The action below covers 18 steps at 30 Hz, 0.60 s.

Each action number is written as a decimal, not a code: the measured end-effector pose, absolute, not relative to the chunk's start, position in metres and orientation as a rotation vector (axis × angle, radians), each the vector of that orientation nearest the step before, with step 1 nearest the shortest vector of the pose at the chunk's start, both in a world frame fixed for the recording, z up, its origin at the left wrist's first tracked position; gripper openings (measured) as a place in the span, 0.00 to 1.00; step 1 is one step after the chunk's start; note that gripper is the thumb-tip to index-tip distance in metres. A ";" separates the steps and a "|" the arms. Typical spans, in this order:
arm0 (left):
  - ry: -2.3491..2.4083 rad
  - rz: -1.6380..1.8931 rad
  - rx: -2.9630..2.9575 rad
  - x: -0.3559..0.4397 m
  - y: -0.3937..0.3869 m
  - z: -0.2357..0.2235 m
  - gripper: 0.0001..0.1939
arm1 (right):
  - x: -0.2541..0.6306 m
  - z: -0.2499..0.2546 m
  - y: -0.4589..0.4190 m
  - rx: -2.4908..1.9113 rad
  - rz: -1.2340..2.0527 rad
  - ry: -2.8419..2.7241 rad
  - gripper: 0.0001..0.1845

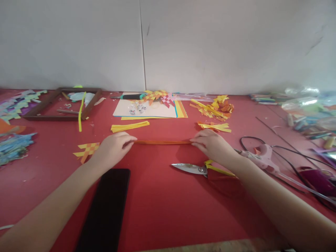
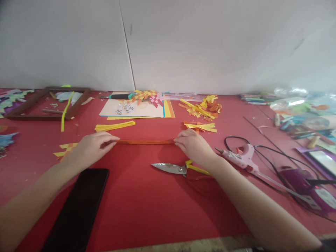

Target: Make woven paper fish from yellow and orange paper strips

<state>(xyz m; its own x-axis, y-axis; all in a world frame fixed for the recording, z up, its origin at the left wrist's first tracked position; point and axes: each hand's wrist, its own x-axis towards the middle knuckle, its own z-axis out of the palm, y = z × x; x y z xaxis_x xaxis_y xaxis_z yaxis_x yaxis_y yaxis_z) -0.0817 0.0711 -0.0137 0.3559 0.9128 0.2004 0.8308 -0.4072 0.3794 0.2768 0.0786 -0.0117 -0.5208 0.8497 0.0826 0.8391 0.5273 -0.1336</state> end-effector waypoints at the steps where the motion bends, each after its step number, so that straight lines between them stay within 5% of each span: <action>1: 1.564 0.560 2.421 -0.084 0.071 -0.014 0.15 | 0.280 -0.011 0.078 -1.470 0.088 -2.646 0.17; 18: 1.690 0.502 2.415 -0.094 0.069 -0.015 0.17 | 0.292 -0.016 0.074 -1.569 0.082 -2.539 0.19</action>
